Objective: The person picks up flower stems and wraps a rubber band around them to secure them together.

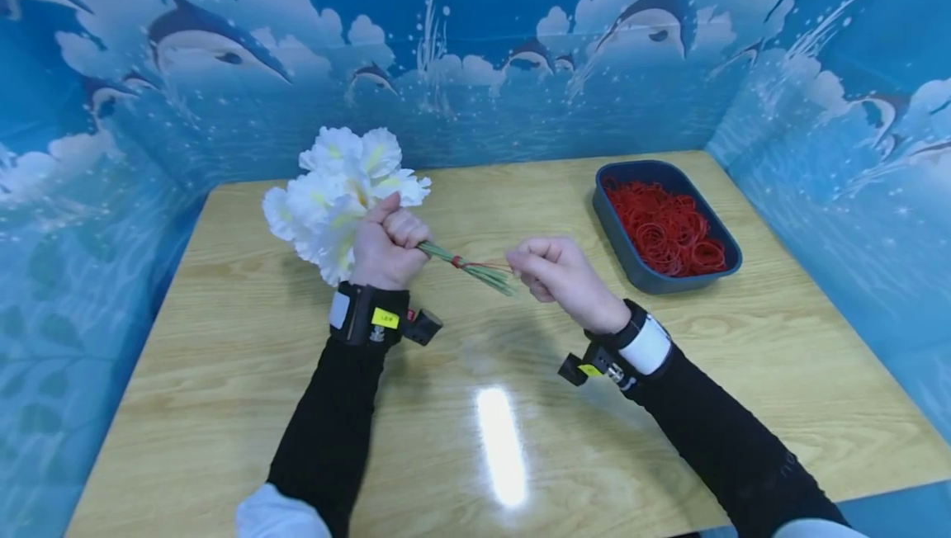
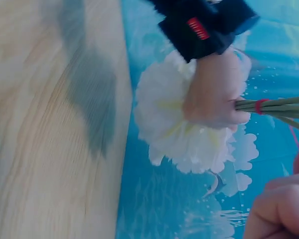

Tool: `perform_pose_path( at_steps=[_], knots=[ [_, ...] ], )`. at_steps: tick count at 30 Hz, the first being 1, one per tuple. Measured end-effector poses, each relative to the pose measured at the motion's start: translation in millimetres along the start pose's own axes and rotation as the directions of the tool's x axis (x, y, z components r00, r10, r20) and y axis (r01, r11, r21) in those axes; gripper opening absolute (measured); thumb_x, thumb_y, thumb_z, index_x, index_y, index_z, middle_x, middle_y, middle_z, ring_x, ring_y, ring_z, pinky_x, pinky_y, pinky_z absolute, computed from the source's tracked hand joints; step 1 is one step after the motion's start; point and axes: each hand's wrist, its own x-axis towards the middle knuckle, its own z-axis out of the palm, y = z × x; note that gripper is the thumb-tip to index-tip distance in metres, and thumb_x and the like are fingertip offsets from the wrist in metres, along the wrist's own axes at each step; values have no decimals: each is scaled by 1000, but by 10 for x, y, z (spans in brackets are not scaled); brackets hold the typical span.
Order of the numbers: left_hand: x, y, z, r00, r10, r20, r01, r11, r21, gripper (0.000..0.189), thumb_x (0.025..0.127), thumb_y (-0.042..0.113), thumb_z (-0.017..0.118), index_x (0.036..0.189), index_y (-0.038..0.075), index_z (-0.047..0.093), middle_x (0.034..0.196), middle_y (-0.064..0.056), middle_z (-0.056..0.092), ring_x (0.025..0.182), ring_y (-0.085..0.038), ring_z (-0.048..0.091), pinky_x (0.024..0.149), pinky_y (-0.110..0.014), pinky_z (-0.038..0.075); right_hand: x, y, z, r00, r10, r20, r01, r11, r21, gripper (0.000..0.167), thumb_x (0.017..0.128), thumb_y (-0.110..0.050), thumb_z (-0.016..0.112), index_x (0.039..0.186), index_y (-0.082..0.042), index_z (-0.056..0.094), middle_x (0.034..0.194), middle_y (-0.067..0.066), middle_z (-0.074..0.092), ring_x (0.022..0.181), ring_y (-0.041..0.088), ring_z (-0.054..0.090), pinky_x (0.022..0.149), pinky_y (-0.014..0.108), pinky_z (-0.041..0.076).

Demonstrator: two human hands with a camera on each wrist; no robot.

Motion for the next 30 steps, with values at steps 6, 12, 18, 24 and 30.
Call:
perform_pose_path(
  at_steps=[6,12,18,24,30],
  knots=[
    [-6,-12,0,1000,0,-9,0,1000,-16,53,105,20,38,57,19,15,56,10,8,50,-4,3,52,-18,4,-79,57,45,979,-188,-76,168,961,-220,25,100,-3,52,78,3,63,53,-10,33,46,8,28,49,26,29],
    [3,-23,-6,998,31,-51,-32,999,-29,58,109,25,37,56,17,16,56,9,8,50,-5,3,51,-19,5,-152,87,105,961,-244,-132,213,953,-215,22,98,0,53,80,2,65,55,-12,35,46,6,30,46,27,26],
    [0,-39,5,996,41,-76,-44,998,-34,58,109,25,38,55,16,16,55,8,8,49,-6,3,50,-20,4,-208,142,146,913,-383,-143,326,893,-308,18,93,7,58,81,0,70,55,-7,40,48,1,28,44,25,25],
    [-33,-66,35,997,34,-65,-36,999,-32,57,108,25,38,57,18,15,55,8,8,49,-6,2,51,-19,4,-236,221,160,832,-546,-98,477,795,-375,16,87,11,63,80,0,72,55,1,46,49,1,32,43,21,27],
    [-72,-104,58,999,23,25,-23,1000,-14,55,107,23,38,58,20,15,55,10,9,48,-4,4,50,-19,4,-227,287,139,840,-536,-82,485,811,-326,14,90,7,64,79,2,71,57,4,50,50,0,34,42,22,28]
  ],
)
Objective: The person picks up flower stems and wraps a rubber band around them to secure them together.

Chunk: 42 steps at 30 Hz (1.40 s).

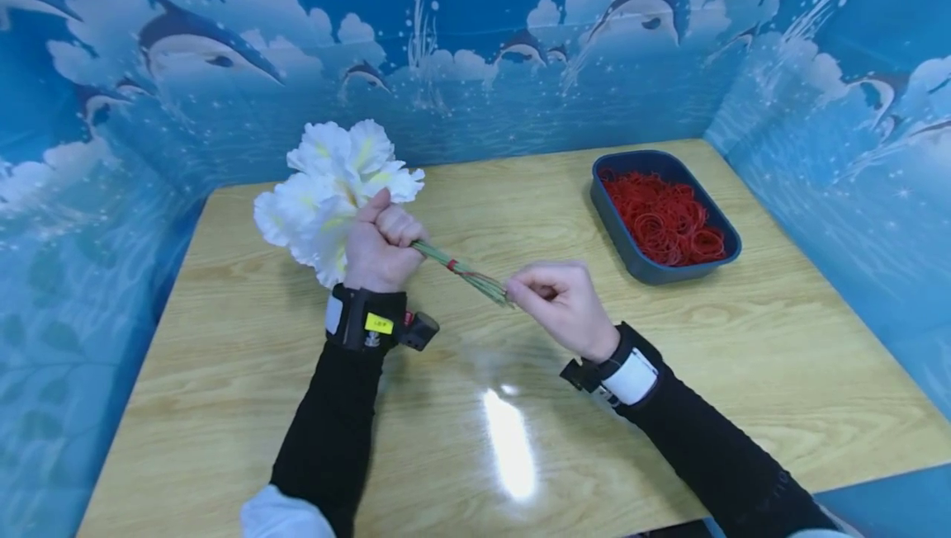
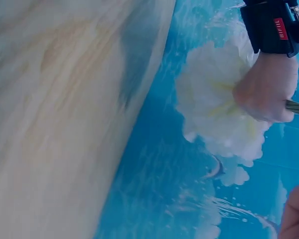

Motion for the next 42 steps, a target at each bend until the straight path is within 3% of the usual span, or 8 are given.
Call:
perform_pose_path(
  at_steps=[5,10,13,17,20,25,30,42],
  knots=[
    [-38,-23,8,992,-14,125,18,1000,-24,49,99,15,43,58,22,16,54,11,11,47,-3,6,50,-17,4,-18,81,34,992,126,28,-129,979,160,22,97,2,56,79,7,66,54,7,40,49,3,33,43,26,27],
    [-62,-53,12,980,-24,195,29,999,-21,47,90,7,47,59,22,16,53,10,11,47,-4,6,49,-17,4,0,130,85,963,243,119,-270,895,355,32,98,-4,44,69,10,50,52,1,30,45,10,29,43,26,23],
    [-63,-77,17,980,-55,191,57,998,-6,47,92,9,46,59,22,15,54,11,11,47,-3,6,49,-18,4,46,135,102,940,294,172,-337,873,353,36,97,-13,43,68,8,48,55,-8,31,47,6,28,44,21,24],
    [-65,-96,17,984,-88,154,88,996,8,49,100,16,42,59,22,15,54,10,10,47,-4,5,49,-18,4,118,154,95,931,299,208,-351,887,300,37,98,-15,42,75,11,56,58,-12,34,49,4,29,47,20,26],
    [-68,-111,18,983,-108,146,108,994,14,51,102,18,42,59,22,16,54,11,10,46,-4,5,49,-18,4,176,190,72,955,217,204,-265,932,248,36,99,-11,41,78,11,61,56,-7,34,50,5,30,49,21,29],
    [-64,-158,7,977,-159,143,153,987,55,50,96,10,47,60,23,15,55,11,11,47,-4,6,50,-17,4,333,276,30,982,-98,159,81,991,110,35,105,-8,48,80,4,69,58,6,47,54,8,39,53,24,35],
    [-39,-205,-33,973,-188,133,176,980,94,50,93,7,49,60,23,15,55,10,10,48,-4,5,50,-17,4,480,328,-12,942,-287,175,287,958,25,39,106,-22,50,84,1,72,62,3,48,56,8,39,52,23,33],
    [26,-293,-148,965,-249,86,235,960,150,47,102,17,39,63,23,13,57,11,8,50,-3,4,53,-16,4,718,334,-19,868,-417,269,464,875,-140,37,107,-23,49,78,-6,64,72,6,46,59,10,37,56,23,33]
  ],
)
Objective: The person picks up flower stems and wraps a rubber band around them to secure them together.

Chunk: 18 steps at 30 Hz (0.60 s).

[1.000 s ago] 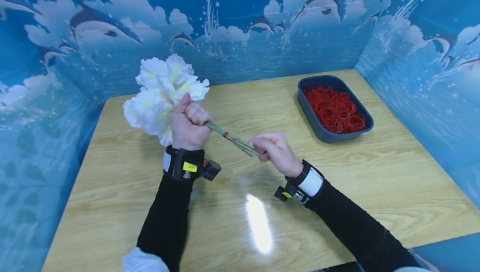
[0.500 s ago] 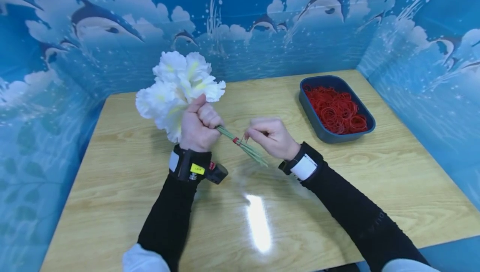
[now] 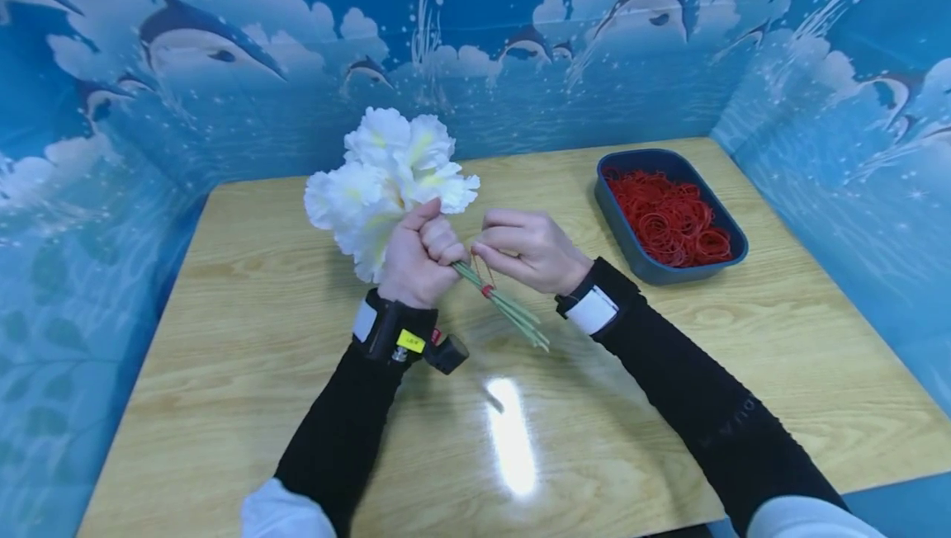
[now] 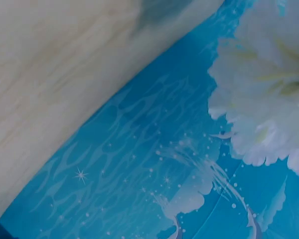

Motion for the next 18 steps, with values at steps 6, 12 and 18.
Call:
perform_pose_path(
  at_steps=[6,12,18],
  knots=[
    [-10,8,-3,999,34,-4,-34,999,31,48,105,19,35,62,22,13,57,10,8,49,-3,4,52,-16,4,43,36,-24,999,1,38,2,998,-68,38,107,-26,47,80,-7,66,78,7,50,63,10,42,59,22,36],
    [-14,54,5,996,73,-44,-70,996,63,52,110,27,28,60,21,13,56,10,7,48,-4,3,51,-16,3,-61,-19,76,995,96,2,-95,986,135,38,106,-23,50,75,-7,64,72,4,50,63,9,41,58,24,34],
    [-6,85,21,993,96,-74,-91,994,68,52,109,26,31,60,21,13,56,10,6,49,-3,3,51,-17,4,-161,-89,183,970,243,-18,-222,911,347,38,105,-25,53,75,-7,68,68,2,56,64,9,47,58,26,37]
  ],
)
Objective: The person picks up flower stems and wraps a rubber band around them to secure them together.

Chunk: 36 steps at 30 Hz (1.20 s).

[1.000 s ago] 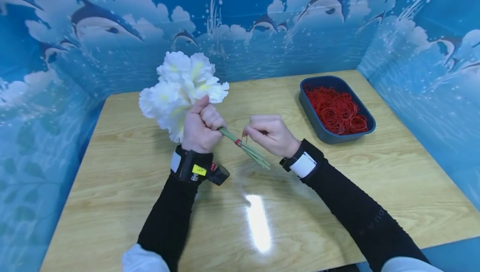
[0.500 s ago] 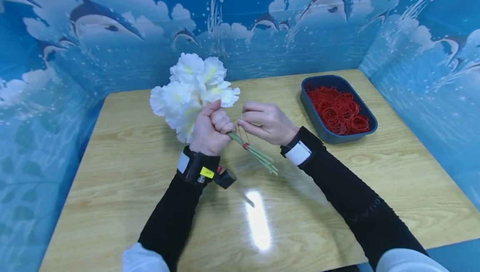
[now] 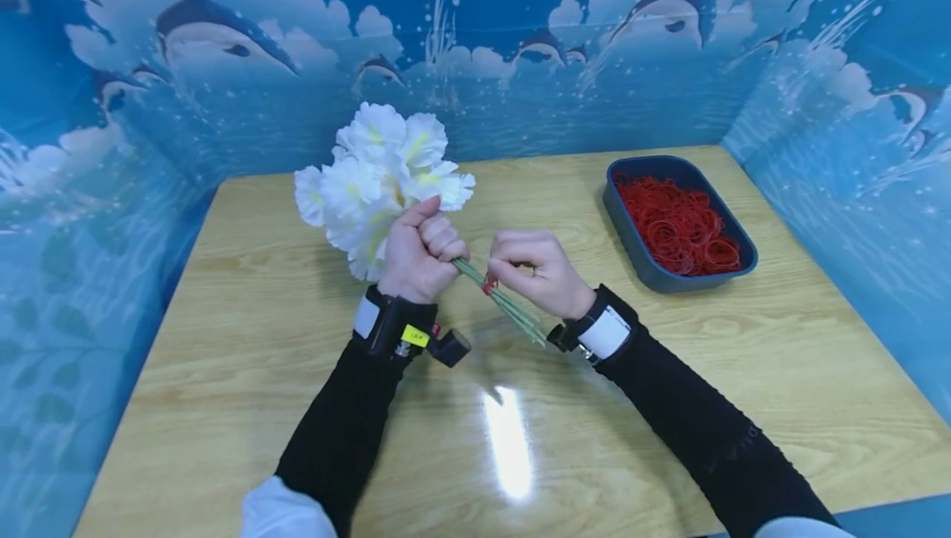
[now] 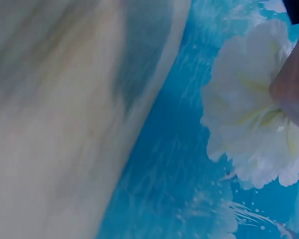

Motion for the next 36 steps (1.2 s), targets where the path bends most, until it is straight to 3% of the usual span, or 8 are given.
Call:
perform_pose_path(
  at_steps=[10,16,19,23,26,30,33,36],
  knots=[
    [31,-36,4,998,35,-50,-30,996,88,51,108,23,30,60,21,13,56,11,7,50,-2,2,52,-15,1,-206,-38,140,986,142,-82,-122,971,206,21,98,-8,63,81,4,62,72,3,57,63,2,50,48,19,40],
    [102,22,-112,1000,17,-15,-16,995,98,51,98,11,46,57,21,16,52,10,11,47,-4,7,49,-18,7,-238,-70,136,951,305,-59,-273,912,306,13,93,-1,65,82,4,61,79,-11,63,57,-1,49,44,19,38],
    [109,24,-132,1000,25,-14,-24,993,115,51,93,8,50,57,21,17,51,9,12,45,-5,7,49,-18,7,-224,-70,93,901,432,48,-416,826,382,10,93,0,63,84,-5,63,76,-11,65,50,0,45,42,22,34],
    [68,-38,-49,995,65,-71,-51,980,191,51,104,14,36,59,21,13,53,10,9,47,-4,4,52,-16,3,-207,-45,14,802,541,253,-588,642,492,11,95,-6,62,89,-15,65,75,-9,67,51,2,44,46,22,34],
    [74,-49,-44,991,70,-117,-39,968,246,52,109,20,27,58,21,13,53,10,8,48,-4,4,53,-16,1,-209,-14,-37,733,549,403,-674,499,545,2,97,-17,65,97,-15,67,80,-8,69,57,1,49,53,17,40],
    [66,-82,-41,989,22,-148,18,964,264,54,110,21,27,57,20,14,53,9,9,49,-4,4,53,-16,2,-233,23,-58,677,463,573,-731,333,596,17,98,-26,65,110,-15,70,97,-7,74,78,1,65,66,16,52],
    [61,-105,-39,989,-29,-146,69,959,276,54,110,22,28,58,20,14,54,9,9,48,-5,5,53,-17,3,-257,35,-42,668,381,639,-742,273,613,22,100,-27,61,118,-17,69,103,-6,75,87,2,67,68,16,53],
    [62,-112,-38,990,-68,-122,103,943,316,54,110,21,27,57,19,16,55,9,10,48,-5,7,53,-17,5,-272,29,-20,678,345,649,-734,270,623,22,102,-27,59,120,-18,67,102,-7,74,85,2,66,66,15,52]
  ],
)
